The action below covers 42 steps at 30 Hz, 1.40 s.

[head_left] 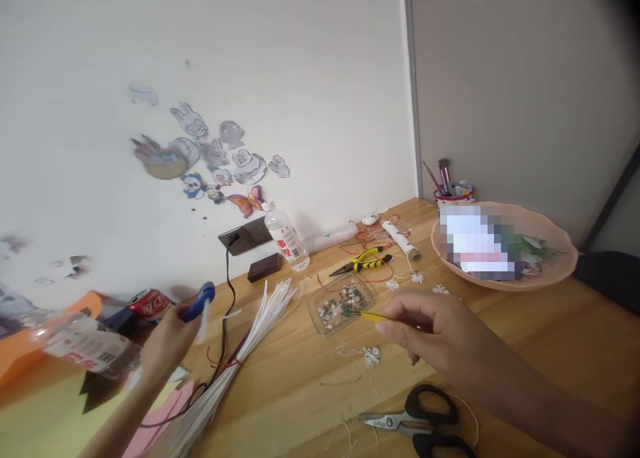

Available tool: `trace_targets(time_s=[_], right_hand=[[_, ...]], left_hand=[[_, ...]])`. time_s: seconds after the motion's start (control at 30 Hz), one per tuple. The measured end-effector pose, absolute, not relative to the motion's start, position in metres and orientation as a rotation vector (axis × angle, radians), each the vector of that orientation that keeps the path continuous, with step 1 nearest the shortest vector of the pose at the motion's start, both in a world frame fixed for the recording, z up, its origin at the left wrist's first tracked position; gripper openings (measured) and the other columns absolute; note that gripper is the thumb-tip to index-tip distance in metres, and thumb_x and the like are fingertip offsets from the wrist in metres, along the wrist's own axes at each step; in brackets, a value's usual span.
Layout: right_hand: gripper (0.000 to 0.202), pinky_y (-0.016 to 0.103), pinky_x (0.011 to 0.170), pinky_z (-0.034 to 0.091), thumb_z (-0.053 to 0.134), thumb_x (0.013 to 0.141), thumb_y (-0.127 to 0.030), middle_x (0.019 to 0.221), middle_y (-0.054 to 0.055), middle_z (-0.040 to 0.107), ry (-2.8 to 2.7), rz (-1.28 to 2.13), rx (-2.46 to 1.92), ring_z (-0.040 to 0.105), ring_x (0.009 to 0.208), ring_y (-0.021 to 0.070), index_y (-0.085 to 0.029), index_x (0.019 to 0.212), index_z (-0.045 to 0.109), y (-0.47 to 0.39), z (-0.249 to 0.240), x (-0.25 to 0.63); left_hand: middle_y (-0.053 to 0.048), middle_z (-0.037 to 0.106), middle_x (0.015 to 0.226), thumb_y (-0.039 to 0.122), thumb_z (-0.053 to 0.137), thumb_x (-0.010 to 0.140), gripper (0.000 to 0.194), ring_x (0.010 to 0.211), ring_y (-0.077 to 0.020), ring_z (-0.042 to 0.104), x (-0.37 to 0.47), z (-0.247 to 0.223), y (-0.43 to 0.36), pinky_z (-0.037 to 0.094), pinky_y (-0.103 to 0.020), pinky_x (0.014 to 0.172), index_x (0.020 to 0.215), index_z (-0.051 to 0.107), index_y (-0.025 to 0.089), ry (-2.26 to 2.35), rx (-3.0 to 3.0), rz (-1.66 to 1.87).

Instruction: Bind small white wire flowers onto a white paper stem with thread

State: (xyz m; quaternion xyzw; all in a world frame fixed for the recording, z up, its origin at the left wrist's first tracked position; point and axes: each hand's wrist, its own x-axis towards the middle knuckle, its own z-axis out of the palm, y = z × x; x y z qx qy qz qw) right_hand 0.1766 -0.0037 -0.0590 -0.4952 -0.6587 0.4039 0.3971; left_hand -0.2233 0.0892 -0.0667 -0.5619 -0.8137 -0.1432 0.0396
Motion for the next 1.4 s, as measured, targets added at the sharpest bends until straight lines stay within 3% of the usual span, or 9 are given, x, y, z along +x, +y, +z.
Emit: trace_targets(time_s=[0.13, 0.3, 0.43, 0.5, 0.7, 0.8, 0.97, 1.13, 1.4], right_hand=[[0.019, 0.021, 0.047, 0.033, 0.049, 0.078, -0.029, 0.054, -0.005, 0.045, -1.674, 1.021, -1.245, 0.043, 0.051, 0.01, -0.019, 0.062, 0.051, -0.002, -0.062, 0.177], [0.018, 0.02, 0.047, 0.034, 0.049, 0.078, -0.03, 0.055, -0.005, 0.044, -1.665, 1.034, -1.24, 0.043, 0.051, 0.0096, -0.019, 0.063, 0.051, -0.001, -0.059, 0.178], [0.017, 0.021, 0.048, 0.034, 0.049, 0.078, -0.031, 0.056, -0.005, 0.046, -1.662, 1.034, -1.262, 0.045, 0.052, 0.0097, -0.019, 0.066, 0.053, 0.0, -0.059, 0.178], [0.017, 0.02, 0.048, 0.034, 0.049, 0.078, -0.031, 0.056, -0.005, 0.046, -1.672, 1.025, -1.259, 0.044, 0.052, 0.0096, -0.02, 0.066, 0.053, 0.0, -0.059, 0.178], [0.018, 0.021, 0.049, 0.035, 0.048, 0.079, -0.031, 0.057, -0.004, 0.046, -1.672, 1.028, -1.245, 0.044, 0.053, 0.0103, -0.019, 0.067, 0.053, -0.003, -0.058, 0.178], [0.018, 0.022, 0.05, 0.035, 0.047, 0.08, -0.031, 0.058, -0.003, 0.046, -1.696, 0.998, -1.234, 0.044, 0.053, 0.0104, -0.019, 0.068, 0.054, -0.003, -0.057, 0.179], [0.017, 0.021, 0.048, 0.034, 0.048, 0.079, -0.029, 0.057, -0.004, 0.047, -1.688, 0.956, -1.225, 0.044, 0.052, 0.01, -0.018, 0.068, 0.056, -0.002, -0.058, 0.181], [0.017, 0.021, 0.052, 0.036, 0.047, 0.08, -0.028, 0.061, -0.004, 0.049, -1.701, 0.94, -1.229, 0.046, 0.056, 0.01, -0.018, 0.07, 0.056, -0.002, -0.058, 0.181], [0.018, 0.022, 0.051, 0.036, 0.046, 0.081, -0.028, 0.06, -0.003, 0.048, -1.707, 0.965, -1.216, 0.045, 0.055, 0.0104, -0.018, 0.067, 0.054, 0.0, -0.058, 0.182]], left_hand=[[-0.004, 0.06, 0.088, 0.042, 0.046, 0.079, 0.035, 0.076, -0.0189, 0.058, -0.236, -0.087, 0.105, 0.046, -0.036, 0.066, 0.1, 0.054, 0.015, -2.634, -1.62, -0.282], [-0.006, 0.057, 0.101, 0.031, 0.05, 0.08, 0.027, 0.086, -0.0197, 0.056, -0.244, -0.097, 0.111, 0.046, -0.039, 0.072, 0.101, 0.053, 0.015, -2.65, -1.638, -0.286], [-0.009, 0.052, 0.112, 0.033, 0.049, 0.079, 0.031, 0.099, -0.0238, 0.051, -0.216, -0.087, 0.099, 0.039, -0.046, 0.082, 0.104, 0.051, 0.014, -2.477, -1.743, -0.523], [-0.011, 0.056, 0.107, 0.038, 0.044, 0.078, 0.035, 0.099, -0.0269, 0.051, -0.184, -0.081, 0.085, 0.039, -0.04, 0.083, 0.1, 0.054, 0.012, -2.381, -1.921, -0.665], [-0.001, 0.066, 0.082, 0.033, 0.047, 0.077, 0.019, 0.077, -0.0163, 0.06, -0.063, -0.074, 0.023, 0.045, -0.023, 0.069, 0.076, 0.062, 0.021, -2.051, -2.867, -0.696], [-0.001, 0.065, 0.078, 0.03, 0.051, 0.075, 0.015, 0.07, -0.0157, 0.058, -0.028, -0.08, 0.01, 0.044, -0.023, 0.062, 0.081, 0.063, 0.022, -1.952, -3.032, -0.64], [-0.007, 0.057, 0.097, 0.025, 0.054, 0.071, 0.027, 0.075, -0.0191, 0.056, -0.005, -0.099, 0.02, 0.041, -0.029, 0.065, 0.098, 0.059, 0.021, -1.876, -3.072, -0.602], [-0.005, 0.057, 0.089, 0.017, 0.053, 0.068, 0.015, 0.076, -0.0195, 0.053, 0.005, -0.11, 0.026, 0.037, -0.029, 0.068, 0.079, 0.063, 0.02, -1.874, -3.1, -0.621], [0.001, 0.056, 0.06, 0.019, 0.061, 0.062, 0.006, 0.058, -0.0147, 0.048, 0.003, -0.12, 0.033, 0.035, -0.027, 0.056, 0.065, 0.057, 0.017, -2.205, -3.063, -0.911]])
